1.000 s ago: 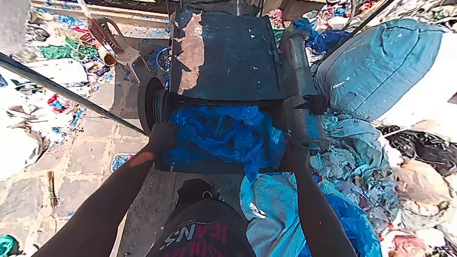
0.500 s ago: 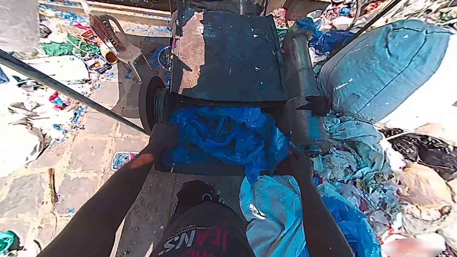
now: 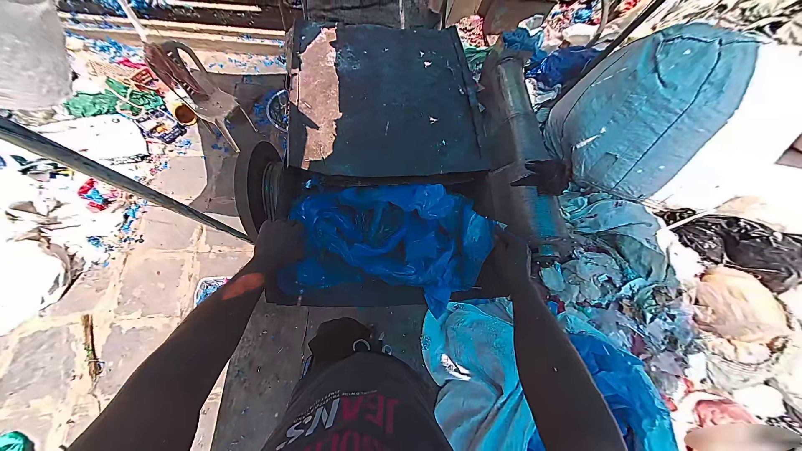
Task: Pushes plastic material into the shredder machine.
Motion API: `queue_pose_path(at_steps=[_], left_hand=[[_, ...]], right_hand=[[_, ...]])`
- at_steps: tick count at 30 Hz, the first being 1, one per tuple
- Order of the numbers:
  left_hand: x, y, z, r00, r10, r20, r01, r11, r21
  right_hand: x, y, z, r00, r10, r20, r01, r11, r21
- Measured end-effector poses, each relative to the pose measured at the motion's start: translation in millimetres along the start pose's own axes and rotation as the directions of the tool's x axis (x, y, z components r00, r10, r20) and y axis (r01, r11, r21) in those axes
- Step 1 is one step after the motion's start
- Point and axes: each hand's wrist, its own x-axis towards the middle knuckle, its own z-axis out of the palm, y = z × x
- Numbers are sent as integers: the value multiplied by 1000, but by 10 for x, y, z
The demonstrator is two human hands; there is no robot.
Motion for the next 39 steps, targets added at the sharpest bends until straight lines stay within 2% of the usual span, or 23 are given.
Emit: queue_pose_path(at_steps=[1,2,3,4,5,6,7,8,11,16,22,29,39], left_hand=[[-1,2,6,1000,3,-11,-3,1000,5],[-4,0,17,1000,6,-21,-5,1000,9],[-10,2,18,1000,6,-26,-6,1000,9],[-14,8,3,1000,7,-24,-7,1000,13],[-21,20,-24,1000,6,-13,-6,1000,14],[-25,31,-43,1000,10,-7,-10,1000,9],[-26,36,-49,1000,17,-10,-17,1000,-1],[-18,33,-39,1000,22,-18,-22,1000,-4],[0,12,-1,1000,16,-11,-16,1000,1],[0,39,-37,1000,1,13,-1,1000,14],[-15,-23,42,997,52,-62,-50,998,38],[-10,-2,-6,999,25,-26,-25,1000,16],[-42,38,-46,999,20,-34,-19,1000,18]], right_hand=[[-80,-372,-175,999,38,-38,-40,999,-31],[0,-988,-671,871,352,344,-328,936,-128],[78,-1218,-813,748,497,440,-482,862,-156],[66,-1049,-723,751,505,426,-501,856,-131],[-37,-540,-406,872,397,287,-399,915,-54],[-99,3,-91,942,293,165,-291,956,-35],[-107,383,76,959,240,149,-236,971,-44],[-96,550,121,954,236,184,-229,972,-57],[-13,541,108,929,285,236,-277,959,-65],[104,433,122,930,269,249,-276,961,-10],[84,402,233,942,305,140,-312,949,35],[23,499,318,960,279,34,-280,959,41],[25,506,370,965,259,-26,-258,965,39]])
